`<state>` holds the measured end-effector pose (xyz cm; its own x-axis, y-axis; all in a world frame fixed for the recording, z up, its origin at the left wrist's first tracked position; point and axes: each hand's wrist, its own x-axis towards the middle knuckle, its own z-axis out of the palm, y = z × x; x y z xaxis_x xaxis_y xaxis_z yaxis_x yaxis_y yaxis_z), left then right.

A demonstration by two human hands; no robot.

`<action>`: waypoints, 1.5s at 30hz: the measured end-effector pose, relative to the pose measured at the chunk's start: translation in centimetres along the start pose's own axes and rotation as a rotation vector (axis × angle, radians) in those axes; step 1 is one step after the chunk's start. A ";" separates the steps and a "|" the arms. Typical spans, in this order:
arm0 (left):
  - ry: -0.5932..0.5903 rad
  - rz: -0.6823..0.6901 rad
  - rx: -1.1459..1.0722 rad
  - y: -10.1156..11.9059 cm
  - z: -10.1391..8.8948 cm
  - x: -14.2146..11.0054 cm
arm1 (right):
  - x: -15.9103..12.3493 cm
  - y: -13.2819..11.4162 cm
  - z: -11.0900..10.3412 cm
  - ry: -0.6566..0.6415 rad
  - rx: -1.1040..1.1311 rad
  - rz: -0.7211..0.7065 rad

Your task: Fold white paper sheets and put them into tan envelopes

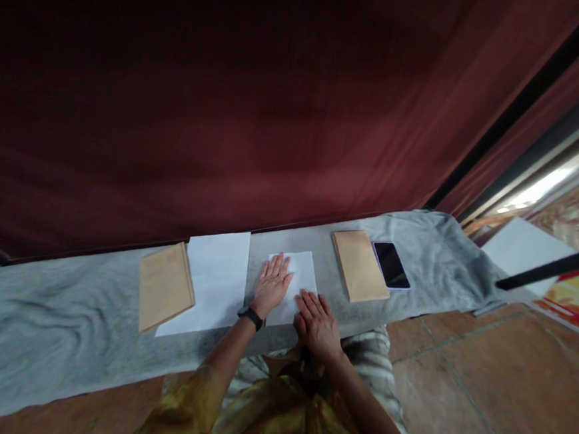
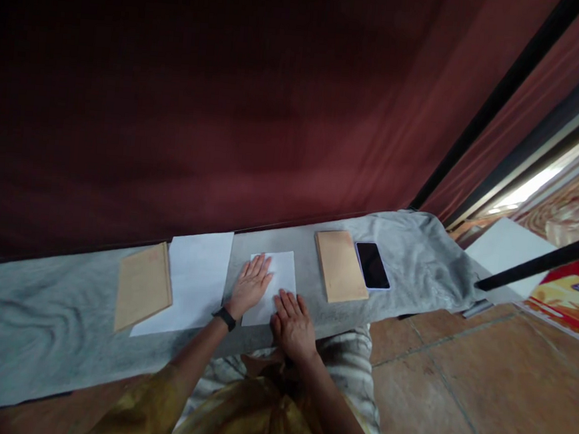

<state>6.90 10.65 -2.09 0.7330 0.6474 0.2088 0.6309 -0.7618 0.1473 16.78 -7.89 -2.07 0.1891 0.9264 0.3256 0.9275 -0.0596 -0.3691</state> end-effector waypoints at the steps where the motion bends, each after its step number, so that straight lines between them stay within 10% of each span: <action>1: 0.008 -0.039 0.009 -0.4 0.0 -0.4 | 0.0 0.0 0.0 -0.002 0.002 0.000; 9: 0.162 -0.234 -0.036 -0.4 -0.9 -3.9 | -0.1 0.0 0.2 0.008 -0.007 -0.011; 19: 0.000 0.010 -0.009 3.7 -1.8 -9.9 | -0.1 -0.1 0.1 0.001 -0.018 -0.009; 32: 0.076 -0.147 -0.013 3.2 -2.3 -11.5 | -2.3 0.3 0.5 0.121 -0.075 0.130; 45: 0.035 -0.085 -0.039 4.5 -1.5 -7.4 | -1.2 -1.8 1.7 0.064 -0.128 0.036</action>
<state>4.00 2.39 -1.56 0.6674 0.7090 0.2277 0.6796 -0.7050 0.2028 14.35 -8.29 -3.24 0.2392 0.8975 0.3704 0.9526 -0.1431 -0.2683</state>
